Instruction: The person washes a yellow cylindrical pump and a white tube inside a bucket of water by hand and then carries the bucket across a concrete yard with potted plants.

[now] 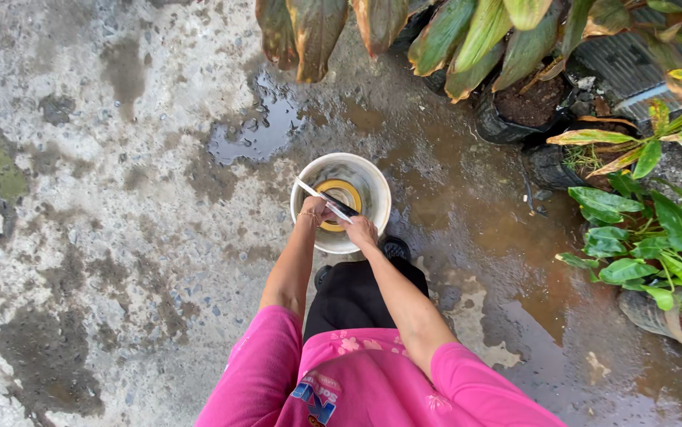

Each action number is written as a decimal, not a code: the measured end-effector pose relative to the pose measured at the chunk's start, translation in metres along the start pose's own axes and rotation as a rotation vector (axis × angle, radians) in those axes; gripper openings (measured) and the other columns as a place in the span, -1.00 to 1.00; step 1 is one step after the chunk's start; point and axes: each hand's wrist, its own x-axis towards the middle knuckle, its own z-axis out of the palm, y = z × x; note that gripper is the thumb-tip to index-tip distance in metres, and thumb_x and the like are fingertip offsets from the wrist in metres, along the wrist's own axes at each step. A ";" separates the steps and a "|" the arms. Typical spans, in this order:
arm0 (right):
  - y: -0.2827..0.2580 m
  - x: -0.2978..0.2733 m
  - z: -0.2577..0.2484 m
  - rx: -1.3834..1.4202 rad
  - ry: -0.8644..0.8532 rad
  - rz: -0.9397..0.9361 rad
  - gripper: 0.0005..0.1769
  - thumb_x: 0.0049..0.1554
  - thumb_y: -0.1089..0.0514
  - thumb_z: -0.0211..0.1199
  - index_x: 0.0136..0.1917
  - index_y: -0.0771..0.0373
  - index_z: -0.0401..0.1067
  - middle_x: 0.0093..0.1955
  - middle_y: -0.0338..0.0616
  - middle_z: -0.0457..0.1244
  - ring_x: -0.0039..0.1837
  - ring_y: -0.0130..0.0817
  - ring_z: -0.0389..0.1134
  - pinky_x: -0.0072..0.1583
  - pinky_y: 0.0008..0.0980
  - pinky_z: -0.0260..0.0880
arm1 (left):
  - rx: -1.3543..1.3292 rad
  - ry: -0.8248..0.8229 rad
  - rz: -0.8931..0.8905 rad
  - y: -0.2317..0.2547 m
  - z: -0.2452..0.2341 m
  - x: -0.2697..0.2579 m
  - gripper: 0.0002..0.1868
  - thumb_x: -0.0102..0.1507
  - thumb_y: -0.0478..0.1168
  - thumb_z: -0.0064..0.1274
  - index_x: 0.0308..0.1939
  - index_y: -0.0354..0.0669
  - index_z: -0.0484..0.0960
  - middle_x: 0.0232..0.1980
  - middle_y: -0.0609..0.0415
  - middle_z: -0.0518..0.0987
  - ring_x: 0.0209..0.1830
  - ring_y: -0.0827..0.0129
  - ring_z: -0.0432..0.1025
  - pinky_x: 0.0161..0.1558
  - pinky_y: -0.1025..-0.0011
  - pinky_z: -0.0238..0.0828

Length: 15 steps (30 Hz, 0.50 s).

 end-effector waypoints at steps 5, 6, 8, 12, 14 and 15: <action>-0.027 0.004 0.012 -0.028 -0.017 0.045 -0.46 0.10 -0.36 0.20 0.08 0.02 0.62 0.15 0.03 0.41 0.25 0.05 0.39 0.30 -0.01 0.32 | 0.148 0.002 0.201 0.015 -0.027 -0.035 -0.76 0.36 -0.27 0.00 0.10 -0.21 0.54 -0.19 -0.05 0.67 -0.26 0.23 0.59 -0.14 0.25 0.64; -0.032 0.005 0.015 -0.028 -0.043 0.066 -0.45 0.11 -0.37 0.19 0.09 0.03 0.62 0.17 0.04 0.40 0.28 0.04 0.38 0.30 -0.01 0.32 | 0.150 0.003 0.203 0.015 -0.034 -0.037 -0.76 0.36 -0.27 0.00 0.10 -0.21 0.54 -0.19 -0.05 0.67 -0.26 0.23 0.59 -0.14 0.25 0.64; -0.042 0.008 0.022 -0.026 -0.068 0.084 -0.44 0.13 -0.38 0.18 0.11 0.04 0.61 0.20 0.04 0.39 0.30 0.02 0.37 0.31 -0.02 0.32 | 0.149 -0.026 0.281 0.013 -0.046 -0.032 -0.70 0.34 -0.29 0.05 0.13 -0.33 0.58 -0.21 0.05 0.67 -0.27 0.32 0.59 -0.19 0.35 0.64; -0.061 0.012 0.038 -0.094 -0.056 0.065 -0.43 0.10 -0.38 0.21 0.17 0.01 0.58 0.24 0.05 0.36 0.33 0.05 0.34 0.31 0.00 0.30 | 0.077 -0.046 0.294 0.001 -0.068 -0.008 -0.82 0.37 -0.26 0.03 0.00 -0.29 0.54 -0.29 0.08 0.59 -0.37 0.36 0.48 -0.33 0.38 0.47; -0.067 0.016 0.043 -0.095 -0.052 0.051 -0.43 0.08 -0.37 0.23 0.18 -0.01 0.57 0.24 0.05 0.35 0.32 0.07 0.32 0.30 0.02 0.31 | -0.071 -0.098 0.275 -0.004 -0.074 0.009 -0.87 0.40 -0.24 0.01 -0.09 -0.26 0.51 -0.34 0.11 0.54 -0.44 0.38 0.41 -0.43 0.40 0.37; -0.069 0.020 0.044 -0.131 -0.062 0.013 -0.43 0.09 -0.39 0.21 0.16 -0.01 0.58 0.22 0.04 0.38 0.32 0.05 0.36 0.31 0.00 0.33 | -0.121 -0.117 0.242 -0.006 -0.077 0.015 -0.87 0.41 -0.23 0.01 -0.13 -0.25 0.50 -0.37 0.12 0.51 -0.48 0.40 0.38 -0.47 0.41 0.31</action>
